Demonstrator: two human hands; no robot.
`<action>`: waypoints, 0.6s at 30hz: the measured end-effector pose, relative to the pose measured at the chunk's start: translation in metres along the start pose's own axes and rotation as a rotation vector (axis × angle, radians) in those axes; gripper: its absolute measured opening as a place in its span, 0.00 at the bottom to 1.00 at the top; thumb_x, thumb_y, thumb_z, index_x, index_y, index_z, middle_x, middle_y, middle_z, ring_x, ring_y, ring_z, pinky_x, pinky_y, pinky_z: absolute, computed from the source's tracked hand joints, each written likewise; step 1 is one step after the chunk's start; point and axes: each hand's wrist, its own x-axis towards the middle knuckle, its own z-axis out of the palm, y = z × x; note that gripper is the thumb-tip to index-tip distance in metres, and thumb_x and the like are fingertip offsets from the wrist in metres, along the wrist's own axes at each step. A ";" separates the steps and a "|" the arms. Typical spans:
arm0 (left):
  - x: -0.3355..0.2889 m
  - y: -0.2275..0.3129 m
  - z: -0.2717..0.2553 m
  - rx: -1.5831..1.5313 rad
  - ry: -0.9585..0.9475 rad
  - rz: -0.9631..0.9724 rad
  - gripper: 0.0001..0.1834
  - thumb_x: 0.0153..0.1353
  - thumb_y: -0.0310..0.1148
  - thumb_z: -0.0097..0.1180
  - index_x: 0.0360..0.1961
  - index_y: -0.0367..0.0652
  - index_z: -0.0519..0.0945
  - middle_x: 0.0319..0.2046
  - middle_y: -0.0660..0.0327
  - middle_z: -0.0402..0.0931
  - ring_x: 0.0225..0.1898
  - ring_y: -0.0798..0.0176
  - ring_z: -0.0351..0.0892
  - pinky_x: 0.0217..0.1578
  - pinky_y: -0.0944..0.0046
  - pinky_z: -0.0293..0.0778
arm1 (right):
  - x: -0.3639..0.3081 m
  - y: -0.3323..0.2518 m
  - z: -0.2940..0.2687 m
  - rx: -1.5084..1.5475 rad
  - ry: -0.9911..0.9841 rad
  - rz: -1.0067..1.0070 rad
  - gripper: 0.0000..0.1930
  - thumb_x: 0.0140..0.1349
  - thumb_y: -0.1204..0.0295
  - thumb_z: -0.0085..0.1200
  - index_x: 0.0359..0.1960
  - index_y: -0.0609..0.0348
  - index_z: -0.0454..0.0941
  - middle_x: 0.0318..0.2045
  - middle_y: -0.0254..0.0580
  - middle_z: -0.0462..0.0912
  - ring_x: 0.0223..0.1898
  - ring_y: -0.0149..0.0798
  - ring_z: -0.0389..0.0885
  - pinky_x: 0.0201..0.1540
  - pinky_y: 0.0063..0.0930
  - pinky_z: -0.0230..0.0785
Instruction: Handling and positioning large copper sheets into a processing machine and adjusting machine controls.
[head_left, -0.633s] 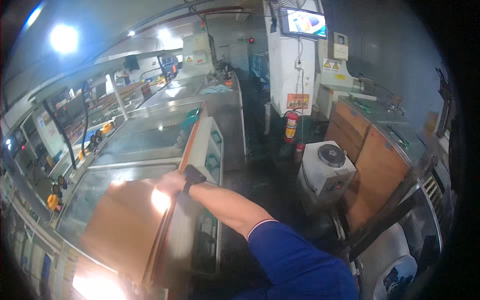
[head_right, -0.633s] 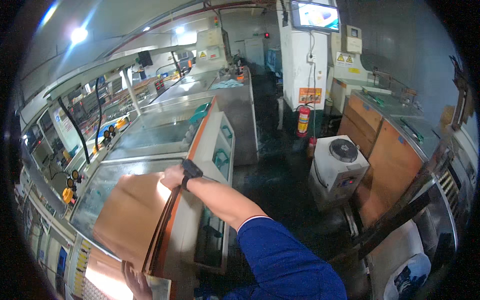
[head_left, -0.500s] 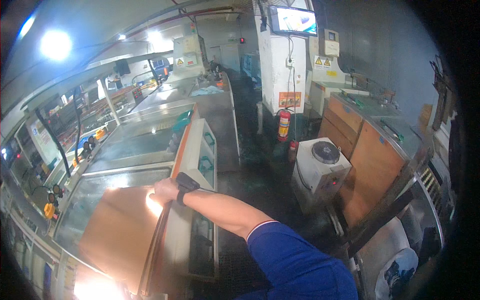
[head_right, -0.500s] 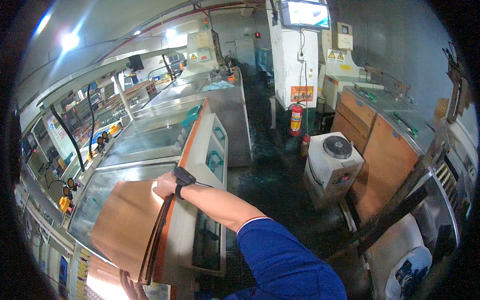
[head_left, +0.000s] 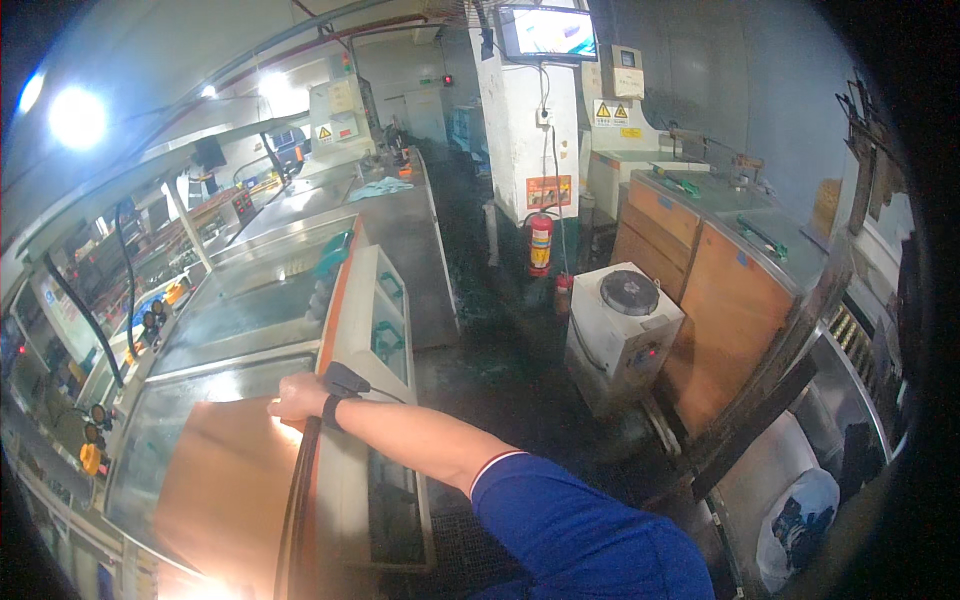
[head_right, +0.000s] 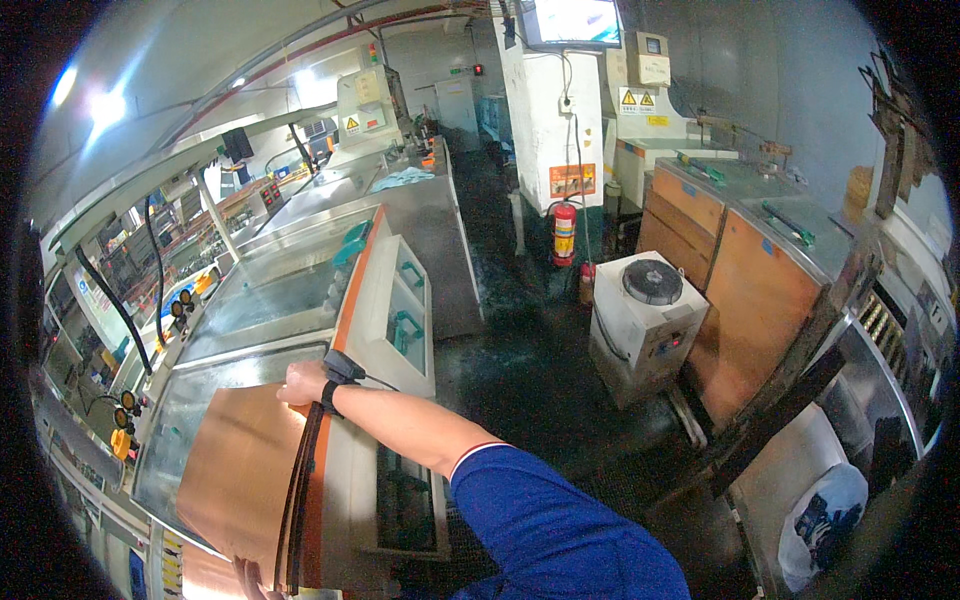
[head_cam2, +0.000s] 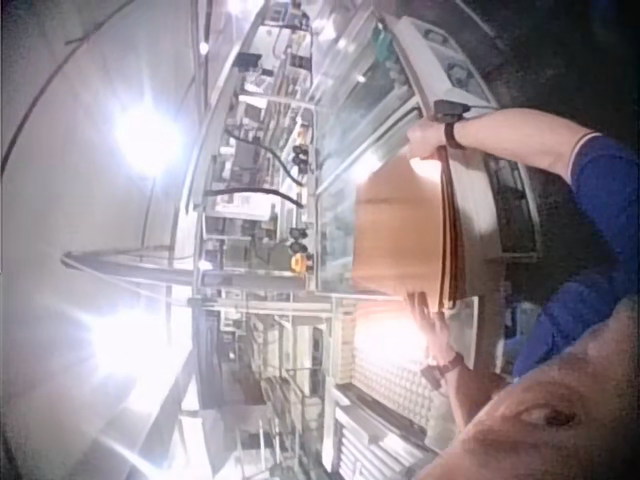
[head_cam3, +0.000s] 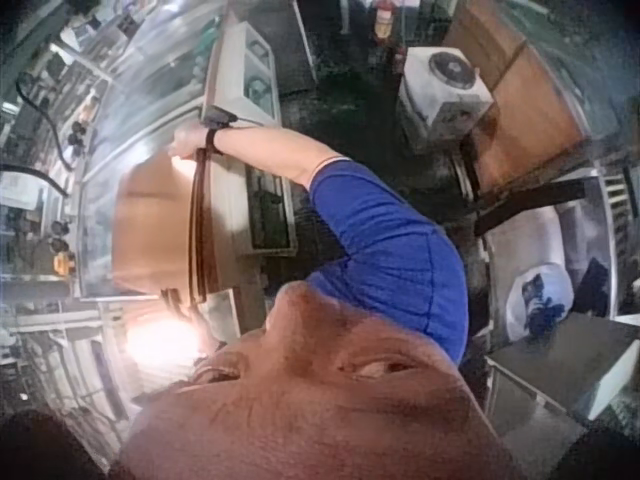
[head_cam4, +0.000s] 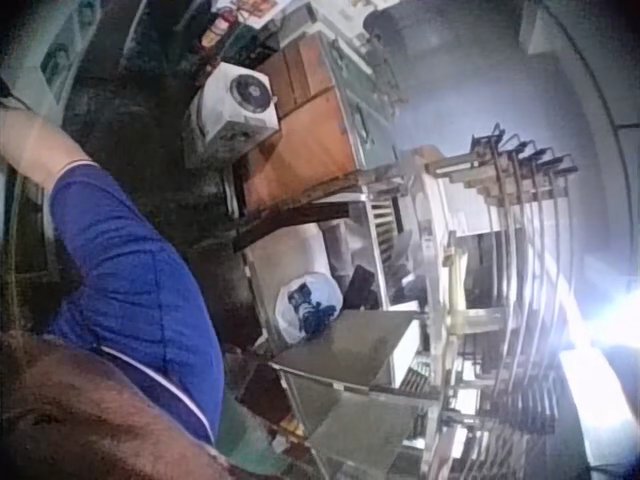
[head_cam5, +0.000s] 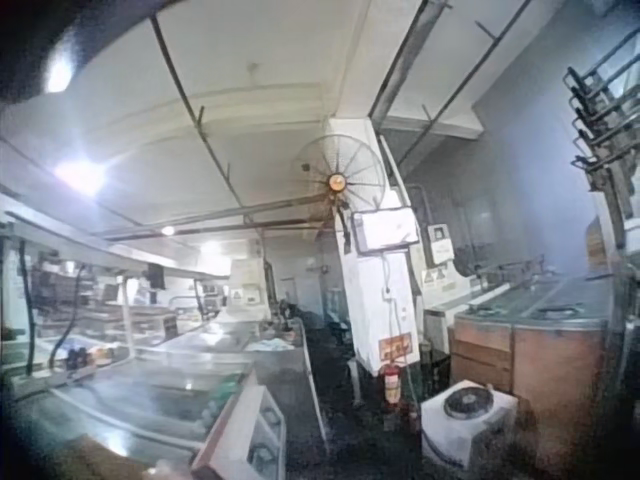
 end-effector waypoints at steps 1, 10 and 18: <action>0.001 0.001 0.004 -0.011 0.006 -0.011 0.36 0.74 0.52 0.49 0.75 0.40 0.61 0.78 0.46 0.45 0.72 0.41 0.62 0.61 0.45 0.76 | -0.001 0.002 -0.003 0.000 0.006 0.006 0.25 0.52 0.49 0.57 0.25 0.64 0.87 0.27 0.57 0.87 0.33 0.59 0.87 0.38 0.54 0.78; 0.001 0.006 -0.007 -0.162 -0.033 -0.090 0.36 0.74 0.54 0.50 0.70 0.37 0.67 0.75 0.44 0.55 0.71 0.42 0.65 0.61 0.46 0.76 | -0.009 -0.001 -0.014 -0.082 -0.161 -0.047 0.19 0.54 0.60 0.52 0.33 0.63 0.88 0.34 0.55 0.88 0.38 0.57 0.87 0.40 0.52 0.78; 0.046 -0.005 -0.008 -0.185 -0.029 0.049 0.25 0.70 0.41 0.59 0.57 0.30 0.79 0.64 0.46 0.70 0.50 0.52 0.80 0.55 0.52 0.78 | 0.007 0.042 0.012 -0.186 0.005 -0.154 0.20 0.57 0.55 0.55 0.36 0.58 0.89 0.33 0.57 0.88 0.40 0.58 0.87 0.45 0.55 0.78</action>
